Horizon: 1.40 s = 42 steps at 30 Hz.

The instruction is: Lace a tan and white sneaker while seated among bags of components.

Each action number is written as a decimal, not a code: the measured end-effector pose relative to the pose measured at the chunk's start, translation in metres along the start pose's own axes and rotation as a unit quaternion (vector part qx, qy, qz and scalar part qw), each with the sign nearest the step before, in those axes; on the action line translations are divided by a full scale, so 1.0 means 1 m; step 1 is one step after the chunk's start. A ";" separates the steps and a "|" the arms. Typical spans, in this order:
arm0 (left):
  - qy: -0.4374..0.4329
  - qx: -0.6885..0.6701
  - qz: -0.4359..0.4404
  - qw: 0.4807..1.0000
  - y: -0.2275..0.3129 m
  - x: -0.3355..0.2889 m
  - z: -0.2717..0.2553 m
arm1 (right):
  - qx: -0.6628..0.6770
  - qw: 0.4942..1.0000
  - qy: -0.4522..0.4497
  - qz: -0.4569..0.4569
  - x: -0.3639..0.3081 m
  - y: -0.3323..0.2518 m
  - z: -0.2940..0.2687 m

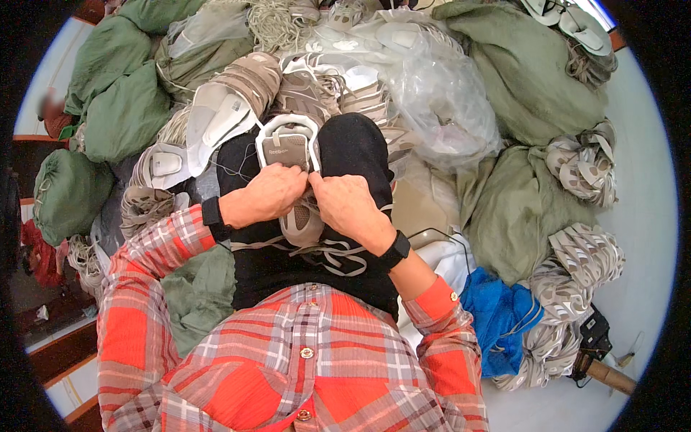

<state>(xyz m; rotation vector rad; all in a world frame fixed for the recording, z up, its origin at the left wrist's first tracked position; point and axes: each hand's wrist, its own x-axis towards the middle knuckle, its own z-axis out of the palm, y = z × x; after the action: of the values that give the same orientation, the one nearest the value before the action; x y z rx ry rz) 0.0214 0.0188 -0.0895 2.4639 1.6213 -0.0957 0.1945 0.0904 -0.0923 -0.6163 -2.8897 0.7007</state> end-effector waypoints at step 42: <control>0.346 -0.937 -0.025 -0.048 -0.060 -0.142 0.001 | 0.217 0.966 -0.066 0.128 -0.031 0.003 -0.044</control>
<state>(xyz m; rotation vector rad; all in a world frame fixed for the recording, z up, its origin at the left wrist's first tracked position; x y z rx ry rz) -0.0899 -0.0868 -0.0756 -0.3067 0.1361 1.8652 0.2320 0.0985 -0.0546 -0.9109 -2.6504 1.4075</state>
